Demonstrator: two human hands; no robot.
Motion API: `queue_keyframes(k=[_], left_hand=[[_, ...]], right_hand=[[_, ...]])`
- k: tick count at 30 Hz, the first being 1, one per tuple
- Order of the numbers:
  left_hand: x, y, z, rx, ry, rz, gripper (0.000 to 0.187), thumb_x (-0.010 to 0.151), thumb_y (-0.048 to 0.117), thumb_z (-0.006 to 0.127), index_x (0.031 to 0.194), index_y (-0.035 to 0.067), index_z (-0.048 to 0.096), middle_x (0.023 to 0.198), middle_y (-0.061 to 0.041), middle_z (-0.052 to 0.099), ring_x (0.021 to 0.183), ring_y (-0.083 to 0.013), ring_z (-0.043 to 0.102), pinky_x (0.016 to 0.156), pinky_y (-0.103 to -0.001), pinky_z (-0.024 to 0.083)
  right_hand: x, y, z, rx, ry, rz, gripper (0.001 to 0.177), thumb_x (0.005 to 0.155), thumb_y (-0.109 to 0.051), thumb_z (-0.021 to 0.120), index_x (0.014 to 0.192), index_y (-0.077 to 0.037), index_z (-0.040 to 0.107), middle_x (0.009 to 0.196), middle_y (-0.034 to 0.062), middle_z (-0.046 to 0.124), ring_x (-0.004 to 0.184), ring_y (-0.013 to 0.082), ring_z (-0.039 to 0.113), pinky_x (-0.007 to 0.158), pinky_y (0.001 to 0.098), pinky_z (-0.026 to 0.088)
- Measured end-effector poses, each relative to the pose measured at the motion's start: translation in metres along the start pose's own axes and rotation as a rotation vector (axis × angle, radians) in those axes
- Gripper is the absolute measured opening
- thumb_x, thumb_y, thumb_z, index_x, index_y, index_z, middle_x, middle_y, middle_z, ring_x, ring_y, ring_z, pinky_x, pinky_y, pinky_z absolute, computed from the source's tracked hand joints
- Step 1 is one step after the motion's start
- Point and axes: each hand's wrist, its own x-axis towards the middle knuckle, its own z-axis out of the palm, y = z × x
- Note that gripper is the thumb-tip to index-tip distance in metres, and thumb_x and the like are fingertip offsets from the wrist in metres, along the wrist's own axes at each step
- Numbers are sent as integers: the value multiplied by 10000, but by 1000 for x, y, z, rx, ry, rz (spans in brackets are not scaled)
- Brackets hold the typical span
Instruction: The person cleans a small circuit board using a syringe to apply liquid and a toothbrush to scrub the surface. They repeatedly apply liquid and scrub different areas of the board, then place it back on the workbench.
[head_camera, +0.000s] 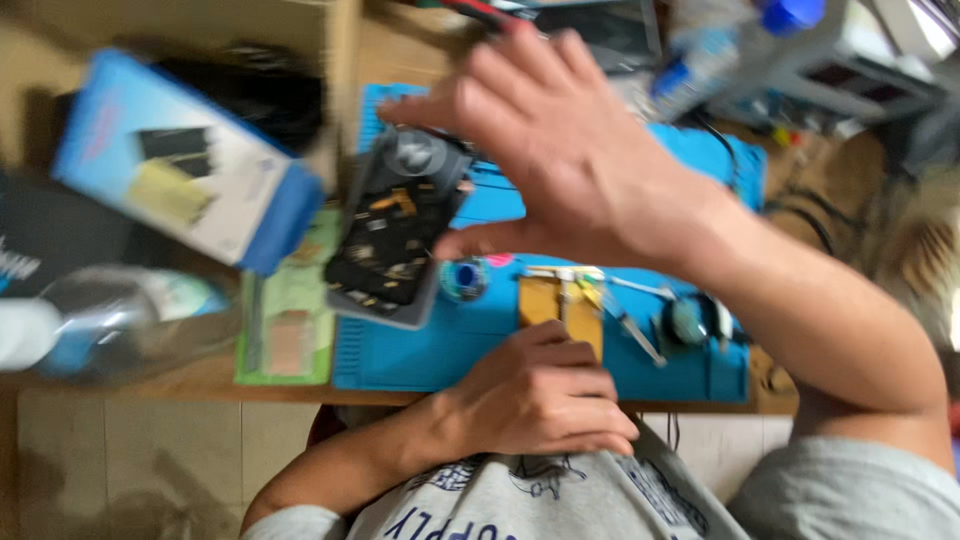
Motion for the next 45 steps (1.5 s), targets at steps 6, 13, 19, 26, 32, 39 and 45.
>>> queue_keyframes(k=[6,13,19,26,32,39,45], left_hand=[[5,-8,10,-43,-110,-33,74,1166,195,877,1212,231,830,1042,-3,784,983,-246,722,837,-424,481],[12,-6,-2,156,-78,-55,429,1138,471,756,830,177,703,900,2,819,899,-223,772,835,-437,481],[23,-11,-26,631,-103,-199,139,1147,298,865,1248,221,808,1130,39,865,1189,-270,772,994,-446,431],[39,-18,-31,969,-308,-380,412,1050,330,978,1431,297,824,1251,88,818,1430,-250,695,1200,-501,395],[34,-20,-20,903,-380,-379,445,977,565,993,1321,332,837,1308,102,792,1529,-300,633,1244,-598,314],[32,-11,-16,832,-375,-355,252,1003,440,1001,1059,326,783,1391,99,776,1576,-296,583,1241,-618,313],[24,-4,-18,713,-386,-360,280,980,473,987,1098,276,826,1429,45,797,1570,-327,594,1201,-635,339]], right_hand=[[-120,15,-48,301,145,169,473,1304,-230,848,1578,127,703,1560,295,759,1420,525,737,1137,613,544],[-244,-55,23,249,211,659,295,1146,-375,756,997,-121,739,1155,51,771,1150,342,640,1062,561,381],[-253,-100,90,57,153,830,410,1054,-616,825,1199,-233,816,1446,29,760,1445,376,609,1188,581,373],[-257,-91,83,130,180,861,313,1036,-498,838,1122,-203,782,1450,34,783,1504,386,613,1327,664,277],[-281,-102,87,305,461,1023,263,1069,-326,848,1179,-151,686,1332,27,814,1474,374,709,1416,674,243],[-277,-107,110,388,588,1078,283,1091,-414,807,1175,-181,669,1227,-4,774,1393,300,739,1459,643,220],[-276,-106,122,390,633,1070,333,1094,-460,796,1171,-175,642,1169,-36,748,1340,287,763,1469,660,230]])
